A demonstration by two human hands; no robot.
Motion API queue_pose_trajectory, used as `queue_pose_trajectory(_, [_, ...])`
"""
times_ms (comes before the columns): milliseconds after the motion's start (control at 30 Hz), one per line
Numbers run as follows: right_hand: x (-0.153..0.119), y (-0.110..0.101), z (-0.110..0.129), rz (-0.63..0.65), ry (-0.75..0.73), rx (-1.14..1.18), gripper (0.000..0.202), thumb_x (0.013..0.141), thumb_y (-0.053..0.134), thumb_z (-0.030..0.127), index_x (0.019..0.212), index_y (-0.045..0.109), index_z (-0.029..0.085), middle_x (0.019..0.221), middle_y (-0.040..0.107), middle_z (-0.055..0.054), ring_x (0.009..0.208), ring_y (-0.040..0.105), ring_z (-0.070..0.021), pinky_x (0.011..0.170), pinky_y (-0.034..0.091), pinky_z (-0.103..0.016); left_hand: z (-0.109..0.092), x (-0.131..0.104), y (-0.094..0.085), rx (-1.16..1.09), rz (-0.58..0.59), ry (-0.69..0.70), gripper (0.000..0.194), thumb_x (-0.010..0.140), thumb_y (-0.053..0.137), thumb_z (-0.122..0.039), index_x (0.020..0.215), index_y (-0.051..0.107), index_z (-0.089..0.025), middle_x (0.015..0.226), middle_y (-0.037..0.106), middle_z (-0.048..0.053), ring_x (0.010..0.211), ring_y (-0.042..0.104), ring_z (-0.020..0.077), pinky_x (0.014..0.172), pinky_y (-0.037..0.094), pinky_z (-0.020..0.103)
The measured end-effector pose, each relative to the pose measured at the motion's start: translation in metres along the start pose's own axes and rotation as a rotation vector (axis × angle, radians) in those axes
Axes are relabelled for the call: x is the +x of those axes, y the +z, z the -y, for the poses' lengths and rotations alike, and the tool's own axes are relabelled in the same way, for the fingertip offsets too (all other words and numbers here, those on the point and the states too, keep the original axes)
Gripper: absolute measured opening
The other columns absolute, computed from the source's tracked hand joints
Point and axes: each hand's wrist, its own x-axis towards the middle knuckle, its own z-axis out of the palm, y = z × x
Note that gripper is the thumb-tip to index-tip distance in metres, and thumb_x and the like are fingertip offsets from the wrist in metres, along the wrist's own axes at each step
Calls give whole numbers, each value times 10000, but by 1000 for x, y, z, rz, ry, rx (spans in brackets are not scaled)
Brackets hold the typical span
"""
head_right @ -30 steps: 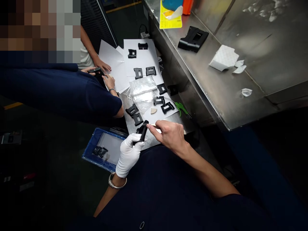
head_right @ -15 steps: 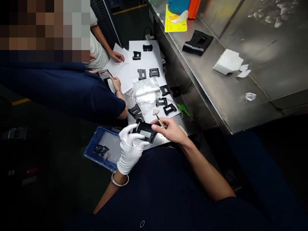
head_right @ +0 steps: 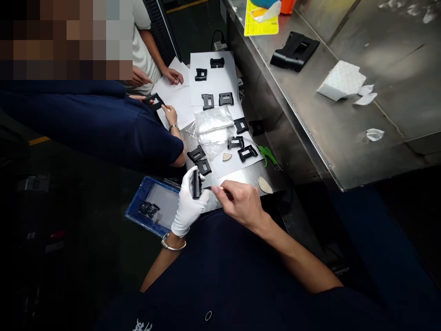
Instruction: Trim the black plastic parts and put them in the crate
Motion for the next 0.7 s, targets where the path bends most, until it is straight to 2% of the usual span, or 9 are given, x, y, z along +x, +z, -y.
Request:
queue_pose_trajectory(100, [-7, 3, 14, -66, -90, -100, 376, 964, 615, 416, 672, 621, 179, 568, 589, 21, 499, 482, -81, 523, 260, -269, 1, -1, 4, -9, -6, -14, 817, 752, 810, -331, 1452, 407, -207, 1410, 555, 144, 1293, 574, 309, 1126, 480, 456])
queue_pose_trajectory(233, [-9, 10, 17, -99, -91, -140, 415, 956, 625, 450, 646, 623, 175, 541, 589, 30, 478, 497, -70, 504, 236, -269, 1, -3, 5, -1, -10, -32, 802, 765, 799, -311, 1462, 406, -263, 1393, 572, 108, 1305, 573, 307, 1118, 489, 441])
queue_pose_trajectory(467, [-7, 12, 12, -125, -72, -229, 449, 960, 615, 479, 630, 616, 175, 537, 609, 30, 471, 511, -65, 490, 211, -277, 0, -5, 8, 29, -1, -36, 785, 787, 777, -377, 1459, 405, -212, 1366, 579, 164, 1253, 605, 325, 1045, 545, 464])
queue_pose_trajectory(700, [-1, 13, 3, -168, -95, -306, 465, 970, 595, 499, 630, 618, 181, 553, 634, 18, 473, 512, -77, 492, 224, -283, -8, -9, 14, 41, 6, -87, 718, 822, 751, -422, 1430, 434, -210, 1183, 670, 113, 1073, 690, 284, 967, 587, 440])
